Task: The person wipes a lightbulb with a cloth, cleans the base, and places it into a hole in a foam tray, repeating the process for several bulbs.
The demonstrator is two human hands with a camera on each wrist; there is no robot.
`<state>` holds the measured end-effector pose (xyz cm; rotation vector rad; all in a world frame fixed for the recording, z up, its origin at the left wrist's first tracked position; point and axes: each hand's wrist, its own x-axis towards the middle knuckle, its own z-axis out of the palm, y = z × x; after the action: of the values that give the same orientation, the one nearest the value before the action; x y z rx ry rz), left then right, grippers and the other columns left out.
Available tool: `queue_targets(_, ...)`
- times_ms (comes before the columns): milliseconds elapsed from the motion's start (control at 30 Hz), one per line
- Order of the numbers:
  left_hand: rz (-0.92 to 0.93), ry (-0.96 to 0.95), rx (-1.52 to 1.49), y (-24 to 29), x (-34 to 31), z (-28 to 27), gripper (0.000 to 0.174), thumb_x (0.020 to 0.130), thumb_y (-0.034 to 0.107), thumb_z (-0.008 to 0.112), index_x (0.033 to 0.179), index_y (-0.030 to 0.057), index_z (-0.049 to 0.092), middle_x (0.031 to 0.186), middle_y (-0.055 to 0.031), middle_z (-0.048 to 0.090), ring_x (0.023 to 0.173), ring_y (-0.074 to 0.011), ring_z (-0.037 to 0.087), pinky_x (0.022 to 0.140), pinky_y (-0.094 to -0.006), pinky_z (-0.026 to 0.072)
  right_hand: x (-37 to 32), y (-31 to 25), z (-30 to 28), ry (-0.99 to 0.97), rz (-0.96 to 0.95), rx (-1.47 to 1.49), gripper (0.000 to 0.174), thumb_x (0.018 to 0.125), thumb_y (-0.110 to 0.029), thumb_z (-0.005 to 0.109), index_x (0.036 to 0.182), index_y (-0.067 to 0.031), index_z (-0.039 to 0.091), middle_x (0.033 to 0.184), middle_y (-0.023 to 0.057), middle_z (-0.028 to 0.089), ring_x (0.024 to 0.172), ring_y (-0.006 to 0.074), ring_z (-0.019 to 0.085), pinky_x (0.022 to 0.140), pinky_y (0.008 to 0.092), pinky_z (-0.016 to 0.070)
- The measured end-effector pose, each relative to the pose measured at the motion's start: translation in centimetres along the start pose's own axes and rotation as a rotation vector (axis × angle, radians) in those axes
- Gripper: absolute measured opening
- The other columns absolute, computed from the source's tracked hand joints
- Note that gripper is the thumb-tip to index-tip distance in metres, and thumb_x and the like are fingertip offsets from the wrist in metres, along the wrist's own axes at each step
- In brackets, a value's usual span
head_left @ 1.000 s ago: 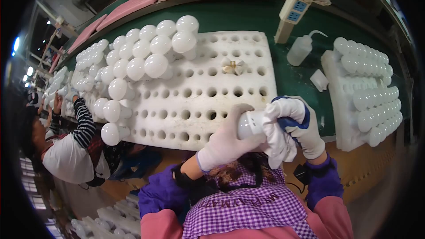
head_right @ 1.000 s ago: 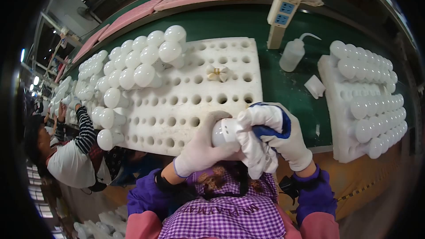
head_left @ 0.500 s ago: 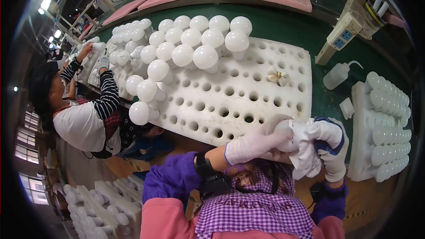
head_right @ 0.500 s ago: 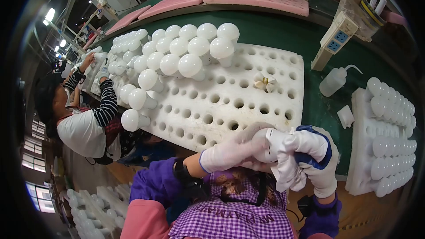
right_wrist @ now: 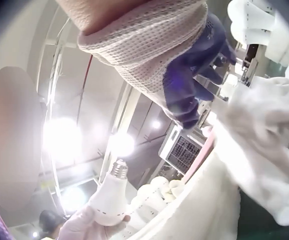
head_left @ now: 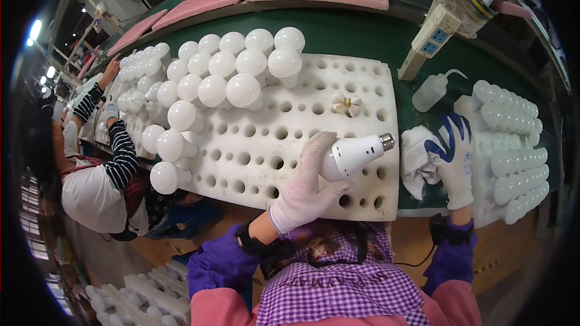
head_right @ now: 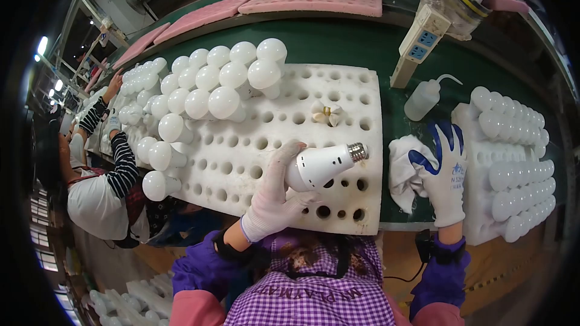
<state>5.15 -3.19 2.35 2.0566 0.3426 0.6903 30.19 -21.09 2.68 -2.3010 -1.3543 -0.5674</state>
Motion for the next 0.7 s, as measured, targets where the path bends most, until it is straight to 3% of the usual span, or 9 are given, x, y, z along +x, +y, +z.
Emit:
queue_targets(67,-0.091,-0.011,-0.035,-0.1,-0.2,-0.4,0.082,0.072,0.008,0.075,0.138,-0.0008,0.027,0.132,-0.0174,0.042,0.125,-0.0273,0.043,0.105,-0.0381,0.0347,0.9,-2.6,-1.1,0.018,0.241,0.51,0.054,0.07,-0.012,0.068,0.122,-0.0029,0.055,0.101,0.0076,0.061,0.094,0.0164,0.056,0.082,0.0278,0.0456)
queue_targets(100,-0.092,-0.01,-0.037,-0.2,-0.3,-0.3,0.082,0.072,0.008,0.075,0.138,-0.0008,0.027,0.132,-0.0174,0.042,0.125,-0.0273,0.043,0.105,-0.0381,0.0347,1.9,-4.9,-2.8,-0.169,0.397,0.871,0.051,0.076,-0.014,0.065,0.124,-0.0031,0.054,0.091,0.0045,0.06,0.084,0.0124,0.057,0.073,0.0235,0.0465)
queue_targets(200,-0.035,0.048,-0.021,-0.3,-0.4,-0.4,0.083,0.073,0.008,0.074,0.139,-0.0008,0.025,0.133,-0.0182,0.041,0.124,-0.0268,0.043,0.104,-0.0376,0.0361,3.5,-7.9,-2.0,-0.588,0.338,1.348,0.037,0.086,-0.015,0.061,0.119,0.0004,0.056,0.076,0.002,0.059,0.06,0.0048,0.053,0.055,0.0176,0.0428)
queue_targets(233,-0.001,0.055,0.011,-0.4,-0.5,-0.5,0.084,0.073,0.01,0.074,0.14,-0.0011,0.025,0.133,-0.0188,0.041,0.125,-0.0274,0.043,0.103,-0.0373,0.0366,4.7,-9.4,-2.6,-0.674,0.533,1.331,0.031,0.088,-0.015,0.061,0.114,0.0014,0.058,0.079,0.0044,0.061,0.061,0.0061,0.056,0.052,0.0178,0.0425)
queue_targets(333,-0.018,0.112,0.11,-1.1,-0.7,-1.9,0.085,0.073,0.014,0.075,0.14,-0.0016,0.025,0.133,-0.0204,0.042,0.125,-0.0291,0.044,0.101,-0.0369,0.0379,7.2,-9.4,-0.4,-0.58,0.464,1.427,0.026,0.088,-0.013,0.061,0.109,0.0019,0.059,0.081,0.0071,0.062,0.06,0.0091,0.058,0.05,0.0192,0.0435)
queue_targets(433,-0.193,0.151,0.254,-2.2,-1.0,-5.3,0.081,0.075,0.026,0.073,0.137,-0.003,0.03,0.127,-0.0231,0.047,0.123,-0.0359,0.043,0.1,-0.0411,0.0373,11.1,-7.7,3.3,-0.244,0.457,1.394,0.026,0.086,-0.008,0.06,0.11,0.0017,0.058,0.085,0.0064,0.062,0.065,0.0102,0.06,0.056,0.0221,0.0481)
queue_targets(500,-0.268,0.095,0.739,-3.9,-1.1,-7.1,0.076,0.077,0.036,0.069,0.134,-0.0027,0.036,0.125,-0.0235,0.049,0.122,-0.0405,0.04,0.101,-0.0459,0.0333,14.0,-6.3,5.1,-0.078,0.392,1.297,0.034,0.086,0.002,0.053,0.12,0.0011,0.055,0.097,0.0068,0.063,0.075,0.0122,0.062,0.065,0.0238,0.0522)
queue_targets(567,-0.379,0.01,0.83,-3.4,-0.2,-8.3,0.075,0.076,0.046,0.066,0.131,-0.0008,0.042,0.125,-0.0221,0.049,0.124,-0.0424,0.036,0.104,-0.0475,0.0293,15.4,-5.6,6.2,-0.037,0.411,1.152,0.039,0.087,0.003,0.052,0.125,0.0002,0.051,0.102,0.0076,0.063,0.078,0.0124,0.063,0.068,0.0243,0.0531)
queue_targets(700,-0.389,-0.117,0.908,-4.2,0.8,-7.9,0.078,0.073,0.05,0.066,0.132,0.0032,0.043,0.125,-0.02,0.051,0.127,-0.039,0.035,0.105,-0.0466,0.028,12.6,-6.1,7.5,-0.229,0.417,1.348,0.035,0.089,-0.001,0.055,0.123,0.001,0.052,0.103,0.0086,0.062,0.085,0.0132,0.063,0.072,0.0245,0.0528)
